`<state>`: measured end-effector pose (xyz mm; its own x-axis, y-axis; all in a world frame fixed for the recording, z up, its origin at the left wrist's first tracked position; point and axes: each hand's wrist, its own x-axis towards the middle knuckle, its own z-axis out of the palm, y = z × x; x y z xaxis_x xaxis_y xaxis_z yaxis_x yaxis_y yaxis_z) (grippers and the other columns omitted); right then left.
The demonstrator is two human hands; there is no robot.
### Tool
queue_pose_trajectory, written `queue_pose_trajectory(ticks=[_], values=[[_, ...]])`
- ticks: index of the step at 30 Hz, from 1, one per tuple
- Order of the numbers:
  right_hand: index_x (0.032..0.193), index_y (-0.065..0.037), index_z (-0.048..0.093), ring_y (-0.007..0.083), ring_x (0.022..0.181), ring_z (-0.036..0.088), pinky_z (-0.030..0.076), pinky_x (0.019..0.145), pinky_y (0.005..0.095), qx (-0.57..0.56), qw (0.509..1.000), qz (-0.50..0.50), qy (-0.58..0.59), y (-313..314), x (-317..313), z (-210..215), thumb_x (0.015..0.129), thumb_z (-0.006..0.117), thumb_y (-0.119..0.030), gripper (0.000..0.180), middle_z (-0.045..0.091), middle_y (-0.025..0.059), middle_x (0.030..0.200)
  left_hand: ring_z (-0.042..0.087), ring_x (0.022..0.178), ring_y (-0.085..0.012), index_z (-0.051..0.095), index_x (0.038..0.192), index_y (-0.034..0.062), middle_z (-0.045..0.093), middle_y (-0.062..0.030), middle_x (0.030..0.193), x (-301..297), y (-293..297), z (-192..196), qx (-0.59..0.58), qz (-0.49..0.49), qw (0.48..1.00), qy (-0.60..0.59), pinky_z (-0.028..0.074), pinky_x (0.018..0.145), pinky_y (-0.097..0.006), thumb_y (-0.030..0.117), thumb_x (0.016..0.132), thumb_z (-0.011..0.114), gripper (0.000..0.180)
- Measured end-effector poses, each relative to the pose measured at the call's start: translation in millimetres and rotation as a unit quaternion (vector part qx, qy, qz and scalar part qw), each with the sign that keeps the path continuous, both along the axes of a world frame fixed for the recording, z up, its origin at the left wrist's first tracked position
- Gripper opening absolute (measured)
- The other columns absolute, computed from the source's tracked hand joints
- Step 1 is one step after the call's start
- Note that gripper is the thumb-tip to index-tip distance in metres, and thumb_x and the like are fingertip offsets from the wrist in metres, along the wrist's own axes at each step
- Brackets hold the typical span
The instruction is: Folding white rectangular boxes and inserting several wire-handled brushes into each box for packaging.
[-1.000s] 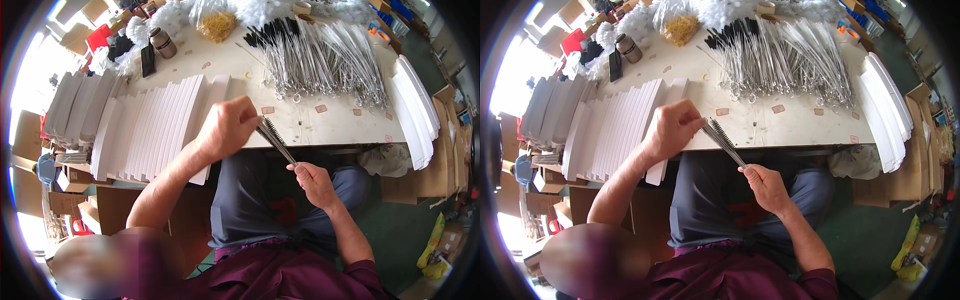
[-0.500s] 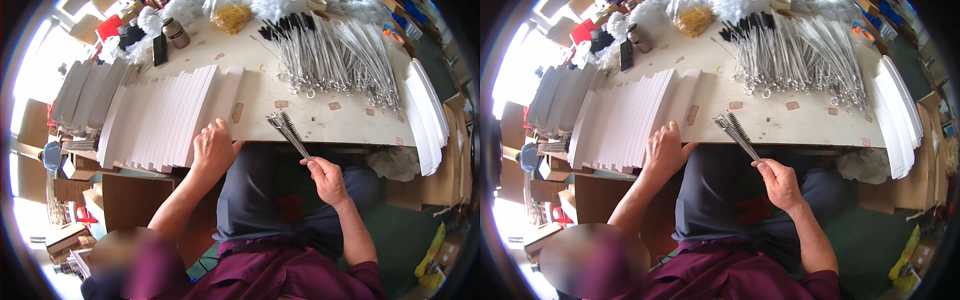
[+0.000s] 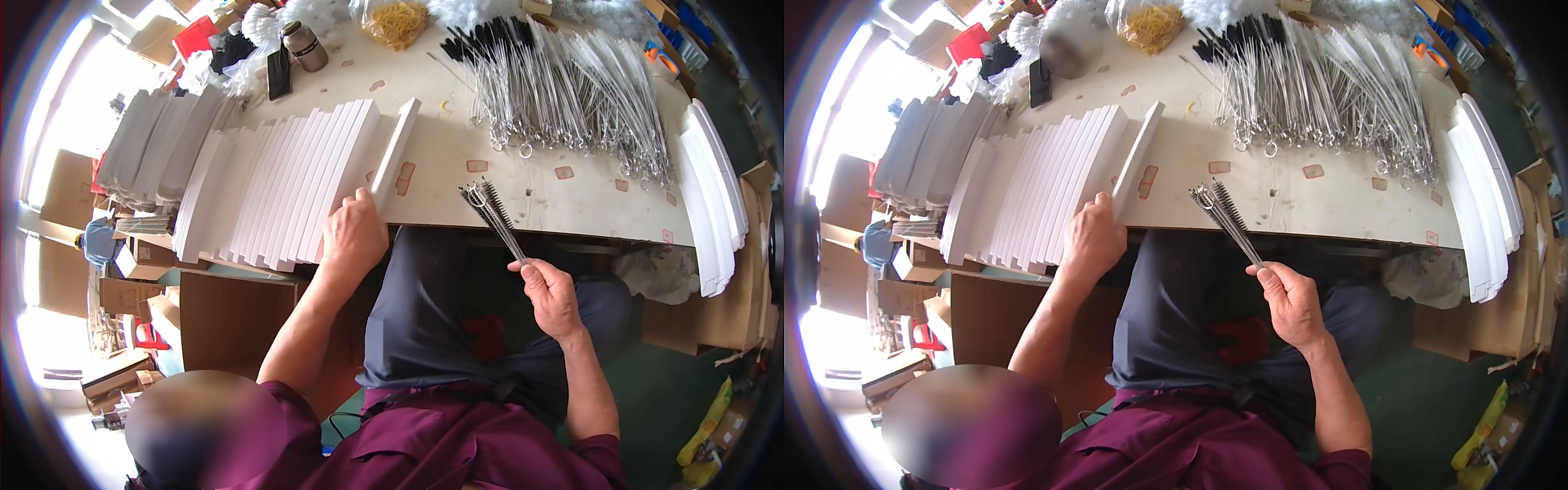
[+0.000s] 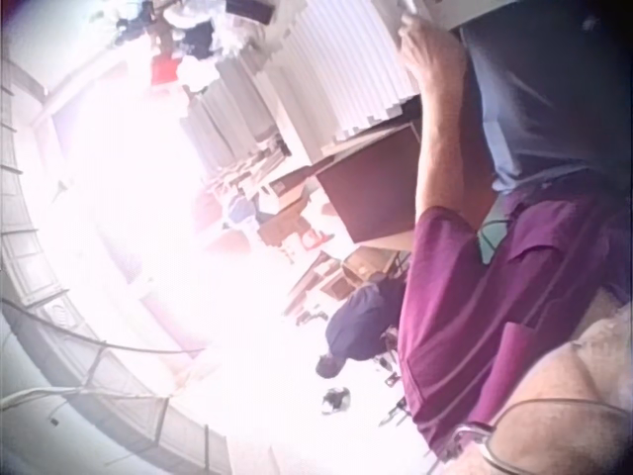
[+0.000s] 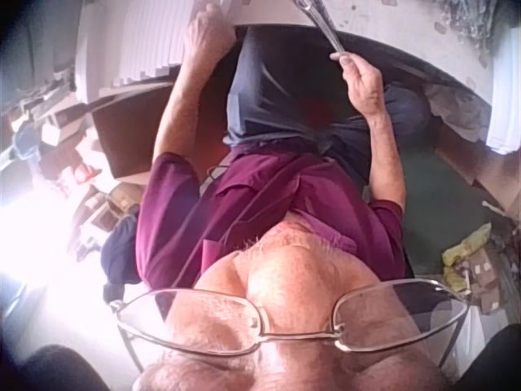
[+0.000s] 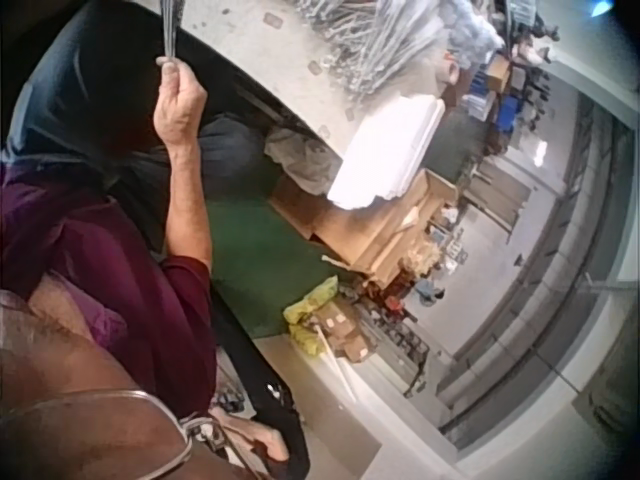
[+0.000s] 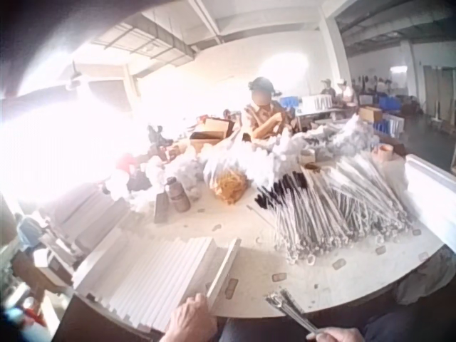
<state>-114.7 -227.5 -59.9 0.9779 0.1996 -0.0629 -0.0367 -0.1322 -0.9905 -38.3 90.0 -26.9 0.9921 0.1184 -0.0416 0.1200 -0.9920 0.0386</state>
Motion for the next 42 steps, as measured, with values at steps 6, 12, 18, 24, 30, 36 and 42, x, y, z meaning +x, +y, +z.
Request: queue_pose_trajectory(ticks=[6, 12, 18, 24, 30, 36, 42], values=[[0.111, 0.001, 0.072, 0.003, 0.058, 0.031, 0.028, 0.051, 0.0236, -0.005, 1.0, 0.011, 0.003, -1.4, -1.9, 3.2, 0.11, 0.056, -0.027, 0.032, 0.037, -0.0081, 0.065, 0.069, 0.081, -0.0269, 0.059, 0.123, -0.0043, 0.071, -0.02, 0.096, 8.0, 26.1, 5.2, -0.524, 0.029, 0.851, 0.017, 0.059, 0.072, -0.039, 0.01, 0.087, 0.055, 0.038], [0.111, 0.0, 0.072, 0.0019, 0.057, 0.03, 0.027, 0.05, 0.0223, 0.063, 0.995, 0.061, 0.039, 2.4, -6.1, 19.6, 0.11, 0.055, -0.025, 0.031, 0.037, -0.009, 0.064, 0.065, 0.087, -0.0258, 0.051, 0.133, -0.0085, 0.064, -0.0273, 0.113, 20.7, 7.8, 13.9, -0.831, 0.097, 0.547, 0.036, 0.058, 0.074, -0.037, 0.016, 0.092, 0.052, 0.048], [0.11, 0.0, 0.073, 0.0024, 0.056, 0.032, 0.028, 0.051, 0.0223, 0.076, 0.986, 0.127, 0.073, 5.0, -18.2, 36.8, 0.109, 0.056, -0.023, 0.028, 0.04, -0.0087, 0.065, 0.062, 0.081, -0.023, 0.046, 0.138, -0.0085, 0.065, -0.0234, 0.108, 35.1, -8.4, 9.0, -0.86, 0.095, 0.502, 0.006, 0.056, 0.076, -0.037, 0.022, 0.094, 0.057, 0.055], [0.105, 0.0, 0.075, 0.0031, 0.057, 0.037, 0.032, 0.051, 0.0244, 0.056, 0.972, 0.187, 0.134, 14.7, -18.9, 32.4, 0.109, 0.058, -0.023, 0.028, 0.045, -0.0068, 0.064, 0.063, 0.08, -0.0225, 0.048, 0.136, -0.0069, 0.066, -0.0209, 0.103, 31.3, -27.3, 16.4, -0.87, 0.055, 0.489, -0.02, 0.055, 0.075, -0.038, 0.027, 0.095, 0.061, 0.055], [0.102, 0.001, 0.074, 0.0034, 0.057, 0.036, 0.032, 0.051, 0.0237, 0.061, 0.963, 0.189, 0.181, 12.5, -12.7, 28.0, 0.109, 0.057, -0.025, 0.032, 0.045, -0.0068, 0.064, 0.064, 0.078, -0.0239, 0.05, 0.134, -0.0081, 0.067, -0.0216, 0.1, 22.9, -27.7, 20.5, -0.882, 0.02, 0.47, -0.043, 0.055, 0.073, -0.039, 0.028, 0.095, 0.062, 0.055], [0.101, 0.003, 0.073, 0.0021, 0.056, 0.035, 0.029, 0.049, 0.0226, 0.079, 0.952, 0.185, 0.23, 11.5, -8.1, 30.3, 0.109, 0.056, -0.024, 0.033, 0.043, -0.0073, 0.064, 0.065, 0.075, -0.025, 0.049, 0.133, -0.0099, 0.067, -0.0221, 0.098, 19.0, -29.3, 19.3, -0.882, 0.021, 0.467, -0.059, 0.055, 0.071, -0.039, 0.031, 0.095, 0.06, 0.056], [0.1, 0.004, 0.072, 0.0017, 0.054, 0.034, 0.027, 0.048, 0.0217, 0.073, 0.948, 0.168, 0.262, 11.0, -6.3, 28.6, 0.109, 0.056, -0.023, 0.033, 0.042, -0.0077, 0.063, 0.063, 0.076, -0.0266, 0.055, 0.129, -0.0089, 0.067, -0.0209, 0.095, 5.6, -38.3, 12.7, -0.866, 0.023, 0.492, -0.087, 0.053, 0.072, -0.041, 0.032, 0.098, 0.058, 0.052]])
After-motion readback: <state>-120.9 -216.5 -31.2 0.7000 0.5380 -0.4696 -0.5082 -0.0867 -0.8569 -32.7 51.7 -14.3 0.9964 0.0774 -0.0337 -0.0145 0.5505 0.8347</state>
